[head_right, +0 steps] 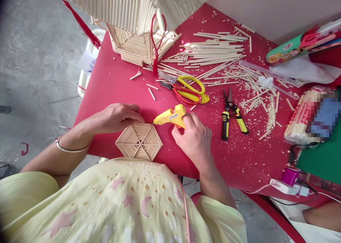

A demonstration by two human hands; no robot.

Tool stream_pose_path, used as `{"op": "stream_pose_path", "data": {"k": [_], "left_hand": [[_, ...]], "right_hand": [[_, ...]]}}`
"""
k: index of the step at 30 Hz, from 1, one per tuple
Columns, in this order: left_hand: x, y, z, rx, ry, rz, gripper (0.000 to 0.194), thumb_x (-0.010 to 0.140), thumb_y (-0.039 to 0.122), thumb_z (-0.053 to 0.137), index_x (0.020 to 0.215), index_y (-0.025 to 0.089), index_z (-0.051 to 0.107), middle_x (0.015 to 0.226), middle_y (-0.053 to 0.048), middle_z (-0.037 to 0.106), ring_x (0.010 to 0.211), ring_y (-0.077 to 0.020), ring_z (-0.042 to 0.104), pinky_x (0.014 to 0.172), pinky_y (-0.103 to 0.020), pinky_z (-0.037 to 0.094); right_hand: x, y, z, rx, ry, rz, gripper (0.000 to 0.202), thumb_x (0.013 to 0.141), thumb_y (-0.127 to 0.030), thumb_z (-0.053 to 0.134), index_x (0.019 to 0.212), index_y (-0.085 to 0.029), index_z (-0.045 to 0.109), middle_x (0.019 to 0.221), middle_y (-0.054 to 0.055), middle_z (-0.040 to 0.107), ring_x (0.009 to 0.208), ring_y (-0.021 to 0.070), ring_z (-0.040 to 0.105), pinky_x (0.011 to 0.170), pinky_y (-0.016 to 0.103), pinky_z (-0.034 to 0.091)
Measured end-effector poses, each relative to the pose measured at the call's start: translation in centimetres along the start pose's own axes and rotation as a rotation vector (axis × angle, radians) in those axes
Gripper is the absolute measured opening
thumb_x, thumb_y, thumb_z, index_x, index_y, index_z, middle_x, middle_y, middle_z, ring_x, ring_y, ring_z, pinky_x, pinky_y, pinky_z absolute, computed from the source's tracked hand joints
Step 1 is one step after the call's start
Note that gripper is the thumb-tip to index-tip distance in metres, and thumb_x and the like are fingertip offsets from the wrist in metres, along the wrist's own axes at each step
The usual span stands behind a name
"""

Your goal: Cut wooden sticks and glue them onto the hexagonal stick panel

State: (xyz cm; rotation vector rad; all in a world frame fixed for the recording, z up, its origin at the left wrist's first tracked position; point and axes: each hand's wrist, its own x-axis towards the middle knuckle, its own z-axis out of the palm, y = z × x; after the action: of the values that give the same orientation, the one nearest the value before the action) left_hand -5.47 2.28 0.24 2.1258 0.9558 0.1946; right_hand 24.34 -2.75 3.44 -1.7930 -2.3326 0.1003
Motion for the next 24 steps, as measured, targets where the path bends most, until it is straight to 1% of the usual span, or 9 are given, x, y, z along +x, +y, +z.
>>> {"op": "stream_pose_path", "data": {"k": [2, 4, 6, 9, 15, 24], "left_hand": [[-0.1, -0.4, -0.5, -0.068, -0.006, 0.023, 0.035, 0.096, 0.016, 0.048, 0.104, 0.025, 0.08, 0.099, -0.002, 0.075, 0.078, -0.0115, 0.066, 0.071, -0.022, 0.045], [-0.3, -0.8, -1.1, -0.108, 0.012, 0.021, 0.031, 0.097, 0.02, 0.049, 0.099, 0.022, 0.08, 0.097, -0.003, 0.074, 0.079, -0.0121, 0.066, 0.073, -0.021, 0.047], [-0.6, -1.0, -1.7, -0.116, 0.021, 0.0, 0.028, 0.097, 0.023, 0.051, 0.094, 0.022, 0.079, 0.094, -0.004, 0.074, 0.079, -0.0128, 0.066, 0.074, -0.021, 0.049], [-0.9, -1.1, -2.2, -0.12, -0.001, -0.014, 0.026, 0.096, 0.025, 0.053, 0.092, 0.021, 0.078, 0.094, -0.004, 0.074, 0.079, -0.013, 0.066, 0.075, -0.022, 0.049], [-0.9, -1.0, -2.1, -0.104, -0.026, -0.01, 0.027, 0.095, 0.022, 0.052, 0.089, 0.022, 0.078, 0.091, -0.004, 0.073, 0.075, -0.0126, 0.064, 0.071, -0.023, 0.047], [-0.8, -1.0, -1.8, -0.068, -0.04, -0.026, 0.028, 0.094, 0.021, 0.051, 0.09, 0.022, 0.079, 0.093, -0.003, 0.072, 0.077, -0.0129, 0.062, 0.072, -0.022, 0.045]], "right_hand": [[0.0, 0.0, 0.1, -0.003, 0.005, 0.006, 0.009, 0.083, -0.027, 0.064, 0.081, -0.022, 0.057, 0.079, 0.002, 0.06, 0.063, 0.0166, 0.051, 0.057, 0.033, 0.034], [0.0, 0.0, 0.1, -0.001, 0.004, 0.015, 0.009, 0.084, -0.028, 0.064, 0.082, -0.022, 0.057, 0.081, 0.003, 0.061, 0.064, 0.0174, 0.052, 0.058, 0.033, 0.034], [0.0, 0.0, 0.2, 0.006, 0.005, 0.015, 0.009, 0.084, -0.028, 0.065, 0.083, -0.022, 0.058, 0.083, 0.004, 0.062, 0.065, 0.0179, 0.053, 0.058, 0.033, 0.034], [0.1, 0.0, 0.2, 0.006, 0.006, 0.006, 0.008, 0.084, -0.027, 0.064, 0.084, -0.022, 0.059, 0.083, 0.004, 0.062, 0.065, 0.0178, 0.054, 0.057, 0.033, 0.034], [-0.1, 0.1, 0.5, -0.001, -0.007, 0.002, 0.008, 0.084, -0.027, 0.065, 0.086, -0.022, 0.06, 0.083, 0.004, 0.062, 0.065, 0.0176, 0.054, 0.057, 0.033, 0.034], [0.0, -0.1, 0.3, 0.008, -0.02, 0.016, 0.007, 0.084, -0.027, 0.064, 0.085, -0.022, 0.058, 0.082, 0.003, 0.061, 0.064, 0.0169, 0.052, 0.057, 0.033, 0.034]]}}
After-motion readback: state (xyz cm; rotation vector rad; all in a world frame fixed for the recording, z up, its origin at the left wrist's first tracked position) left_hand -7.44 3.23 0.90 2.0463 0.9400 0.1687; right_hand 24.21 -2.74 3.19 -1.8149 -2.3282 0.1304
